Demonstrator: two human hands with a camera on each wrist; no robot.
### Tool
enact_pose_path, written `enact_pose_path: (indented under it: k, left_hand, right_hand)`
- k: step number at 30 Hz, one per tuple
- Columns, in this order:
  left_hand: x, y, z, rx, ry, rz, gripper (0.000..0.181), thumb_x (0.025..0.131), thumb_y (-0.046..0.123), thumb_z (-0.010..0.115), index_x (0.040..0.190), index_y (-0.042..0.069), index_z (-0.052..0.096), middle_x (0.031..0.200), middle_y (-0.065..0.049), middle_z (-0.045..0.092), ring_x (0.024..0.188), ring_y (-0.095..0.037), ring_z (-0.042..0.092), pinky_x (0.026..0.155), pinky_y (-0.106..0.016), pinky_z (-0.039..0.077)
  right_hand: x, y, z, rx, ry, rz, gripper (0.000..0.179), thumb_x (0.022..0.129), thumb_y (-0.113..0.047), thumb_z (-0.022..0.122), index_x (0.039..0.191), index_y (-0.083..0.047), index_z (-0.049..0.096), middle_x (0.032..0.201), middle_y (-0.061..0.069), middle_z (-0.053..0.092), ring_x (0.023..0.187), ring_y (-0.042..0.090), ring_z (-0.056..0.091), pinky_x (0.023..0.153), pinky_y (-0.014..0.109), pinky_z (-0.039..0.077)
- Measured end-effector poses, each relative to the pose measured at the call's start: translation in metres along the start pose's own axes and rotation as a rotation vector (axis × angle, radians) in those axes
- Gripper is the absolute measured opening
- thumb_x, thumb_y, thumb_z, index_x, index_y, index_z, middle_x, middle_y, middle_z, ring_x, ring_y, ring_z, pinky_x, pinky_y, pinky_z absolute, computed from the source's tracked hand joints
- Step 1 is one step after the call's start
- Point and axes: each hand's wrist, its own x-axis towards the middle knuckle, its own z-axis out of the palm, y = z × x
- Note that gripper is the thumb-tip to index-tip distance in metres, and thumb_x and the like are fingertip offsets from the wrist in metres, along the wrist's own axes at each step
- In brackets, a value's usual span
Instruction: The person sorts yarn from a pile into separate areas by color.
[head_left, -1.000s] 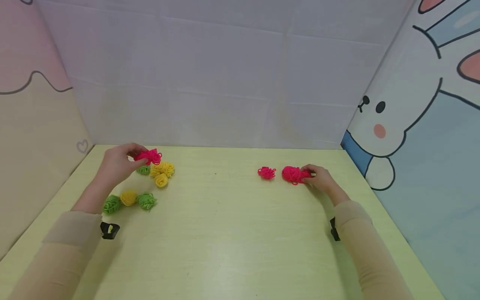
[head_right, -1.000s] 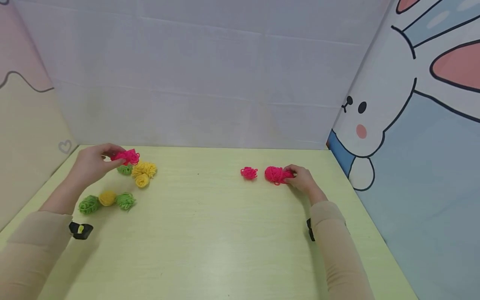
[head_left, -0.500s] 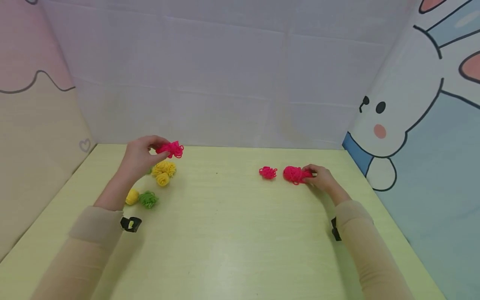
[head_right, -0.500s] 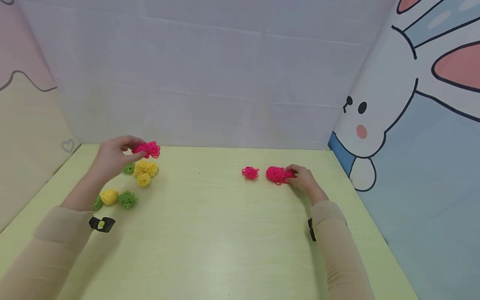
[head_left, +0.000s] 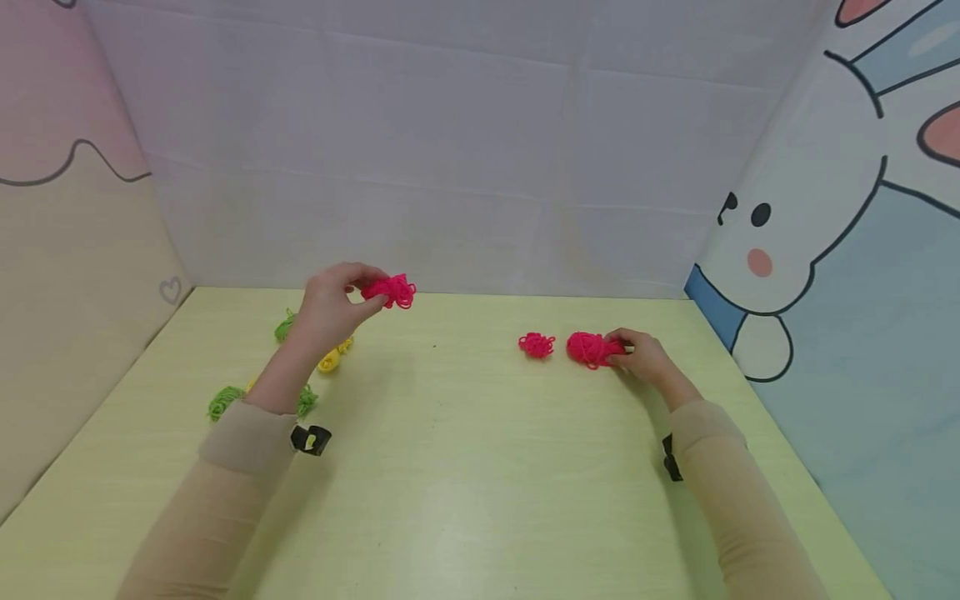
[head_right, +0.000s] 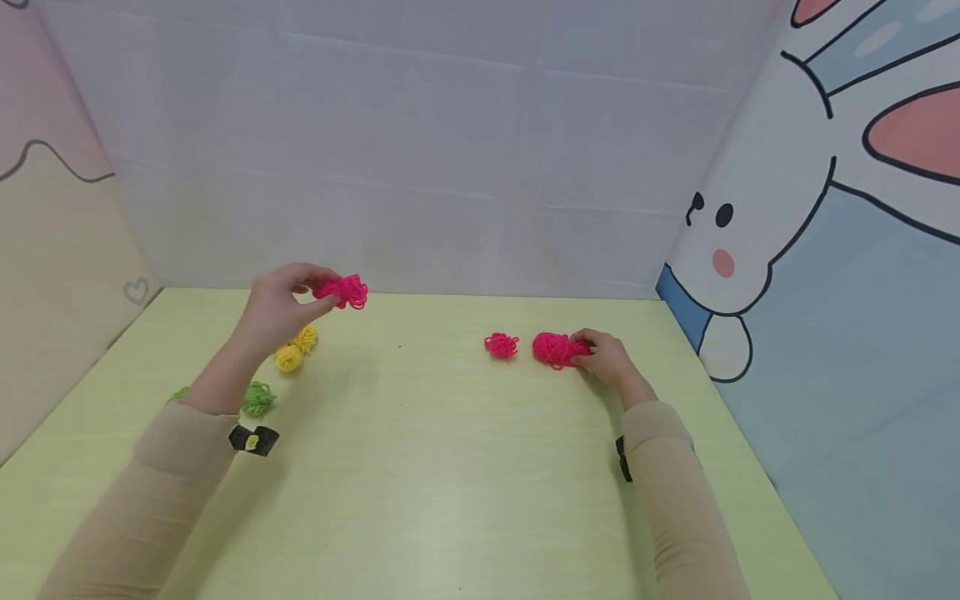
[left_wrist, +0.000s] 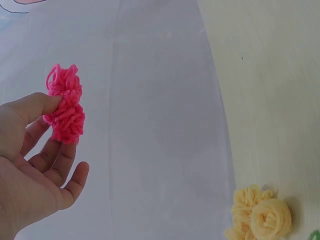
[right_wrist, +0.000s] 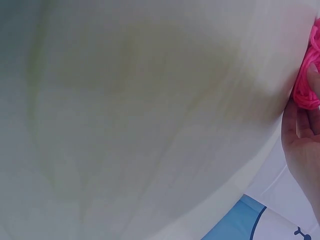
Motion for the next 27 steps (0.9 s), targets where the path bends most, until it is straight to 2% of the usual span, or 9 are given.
enact_pose_path:
  k: [9, 15, 22, 27]
  left_hand:
    - [0.006, 0.014, 0.024, -0.071, -0.002, 0.071, 0.024, 0.086, 0.01, 0.069, 0.109, 0.006, 0.066, 0.1, -0.009, 0.064, 0.093, -0.023, 0.055, 0.085, -0.041, 0.045]
    - [0.01, 0.02, 0.042, -0.11, -0.008, 0.088, 0.024, 0.086, 0.012, 0.069, 0.109, 0.007, 0.067, 0.101, -0.008, 0.064, 0.094, -0.022, 0.054, 0.086, -0.042, 0.046]
    - [0.016, 0.022, 0.061, -0.158, 0.004, 0.096, 0.023, 0.086, 0.012, 0.069, 0.108, 0.008, 0.067, 0.1, -0.007, 0.063, 0.094, -0.021, 0.054, 0.083, -0.038, 0.045]
    - [0.019, 0.023, 0.076, -0.167, 0.004, 0.096, 0.023, 0.085, 0.012, 0.069, 0.108, 0.009, 0.067, 0.1, -0.006, 0.063, 0.094, -0.02, 0.054, 0.084, -0.043, 0.047]
  right_hand:
    - [-0.001, 0.0, 0.0, -0.009, -0.003, 0.01, 0.032, 0.09, -0.008, 0.062, 0.12, 0.0, 0.055, 0.123, 0.025, 0.052, 0.12, 0.043, 0.045, 0.099, 0.052, 0.043]
    - [-0.001, 0.001, -0.001, -0.009, -0.01, 0.032, 0.033, 0.091, -0.009, 0.061, 0.122, -0.001, 0.054, 0.125, 0.024, 0.051, 0.121, 0.043, 0.043, 0.099, 0.051, 0.043]
    - [-0.003, -0.002, -0.001, -0.012, -0.01, 0.028, 0.034, 0.092, -0.009, 0.06, 0.124, 0.0, 0.053, 0.126, 0.025, 0.05, 0.121, 0.043, 0.043, 0.099, 0.051, 0.043]
    - [-0.004, -0.007, -0.001, -0.012, -0.014, 0.031, 0.035, 0.092, -0.009, 0.06, 0.124, 0.0, 0.052, 0.127, 0.026, 0.049, 0.121, 0.044, 0.042, 0.099, 0.052, 0.043]
